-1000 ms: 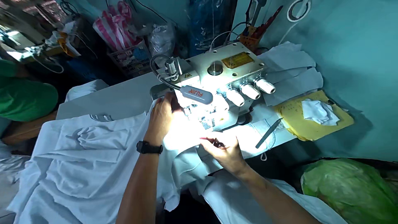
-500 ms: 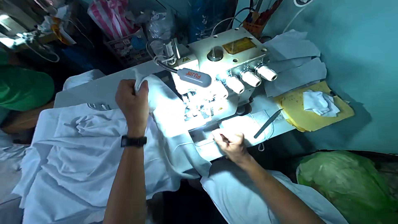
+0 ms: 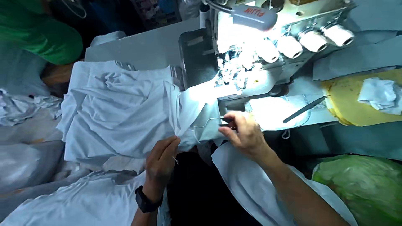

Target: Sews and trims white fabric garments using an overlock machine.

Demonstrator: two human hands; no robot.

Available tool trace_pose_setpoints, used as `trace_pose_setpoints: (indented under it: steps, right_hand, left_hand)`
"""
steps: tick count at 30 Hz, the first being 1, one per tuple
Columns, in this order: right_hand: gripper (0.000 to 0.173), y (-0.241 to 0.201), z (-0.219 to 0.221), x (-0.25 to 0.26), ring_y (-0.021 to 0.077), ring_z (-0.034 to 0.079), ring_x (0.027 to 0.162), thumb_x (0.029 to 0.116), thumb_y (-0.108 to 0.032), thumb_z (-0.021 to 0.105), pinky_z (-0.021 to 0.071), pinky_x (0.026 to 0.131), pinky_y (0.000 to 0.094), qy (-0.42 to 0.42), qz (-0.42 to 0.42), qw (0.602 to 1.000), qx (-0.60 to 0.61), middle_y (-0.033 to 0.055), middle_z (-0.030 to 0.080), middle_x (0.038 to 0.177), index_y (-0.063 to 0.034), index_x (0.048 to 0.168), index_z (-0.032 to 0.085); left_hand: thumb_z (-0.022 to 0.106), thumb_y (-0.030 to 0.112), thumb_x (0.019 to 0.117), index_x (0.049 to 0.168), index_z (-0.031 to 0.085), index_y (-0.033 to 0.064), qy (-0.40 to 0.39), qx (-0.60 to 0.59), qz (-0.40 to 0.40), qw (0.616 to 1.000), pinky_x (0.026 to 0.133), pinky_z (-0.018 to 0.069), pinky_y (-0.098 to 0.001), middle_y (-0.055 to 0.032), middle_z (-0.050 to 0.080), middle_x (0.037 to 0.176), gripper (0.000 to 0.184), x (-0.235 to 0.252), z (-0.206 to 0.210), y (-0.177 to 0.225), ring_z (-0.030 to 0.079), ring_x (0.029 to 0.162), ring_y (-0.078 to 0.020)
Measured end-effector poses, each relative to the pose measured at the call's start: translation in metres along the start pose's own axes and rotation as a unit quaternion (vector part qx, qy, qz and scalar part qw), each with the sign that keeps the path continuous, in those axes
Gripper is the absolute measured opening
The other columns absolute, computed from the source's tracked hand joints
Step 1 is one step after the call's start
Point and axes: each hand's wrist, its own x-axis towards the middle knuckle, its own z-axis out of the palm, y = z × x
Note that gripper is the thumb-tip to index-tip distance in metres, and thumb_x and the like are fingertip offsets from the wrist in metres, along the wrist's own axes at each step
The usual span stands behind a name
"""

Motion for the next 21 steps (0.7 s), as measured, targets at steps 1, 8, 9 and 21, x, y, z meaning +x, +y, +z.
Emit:
trace_pose_setpoints:
  steps: [1,8,9,21]
  right_hand:
    - [0.038,-0.011,0.006,-0.002,0.0218,0.067,0.07,0.1021,-0.034,0.06,0.0571,0.063,0.037,-0.002,-0.041,0.999,0.014,0.0118,0.069,0.083,0.0023,0.109,0.068]
    - [0.019,-0.049,0.047,-0.008,0.0218,0.064,0.068,0.1014,-0.018,0.062,0.0475,0.058,0.0315,0.062,-0.211,0.975,-0.033,0.0114,0.072,0.085,-0.0024,0.1,0.075]
    - [0.02,-0.054,0.051,-0.007,0.0219,0.063,0.067,0.1015,-0.017,0.062,0.047,0.057,0.0314,0.06,-0.215,0.974,-0.031,0.0118,0.072,0.086,-0.0014,0.101,0.075]
    - [0.048,0.031,0.001,0.015,0.0098,0.059,0.074,0.0845,-0.034,0.08,0.0507,0.065,0.0259,0.031,0.05,0.992,0.111,0.0101,0.068,0.095,0.0018,0.114,0.07]
  left_hand:
    - [0.063,0.005,0.0995,0.102,0.073,-0.0023,0.017,0.001,-0.017,1.0,0.091,0.0539,-0.021,-0.0161,0.074,0.101,0.013,-0.008,-0.001,0.006,0.07,0.099,-0.0165]
    - [0.066,0.005,0.0972,0.098,0.072,-0.0005,0.101,-0.023,-0.077,0.992,0.089,0.0552,-0.0177,-0.0108,0.073,0.1,0.008,-0.021,0.0,0.043,0.07,0.098,-0.0086]
    - [0.067,0.005,0.0969,0.098,0.072,-0.0005,0.106,-0.034,-0.079,0.991,0.089,0.0555,-0.0178,-0.0105,0.073,0.101,0.008,-0.02,0.001,0.046,0.07,0.099,-0.0084]
    - [0.052,0.034,0.1062,0.126,0.069,0.0156,-0.163,0.055,-0.101,0.98,0.112,0.0344,-0.0631,-0.015,0.062,0.141,0.032,0.008,-0.01,0.091,0.052,0.137,-0.035]
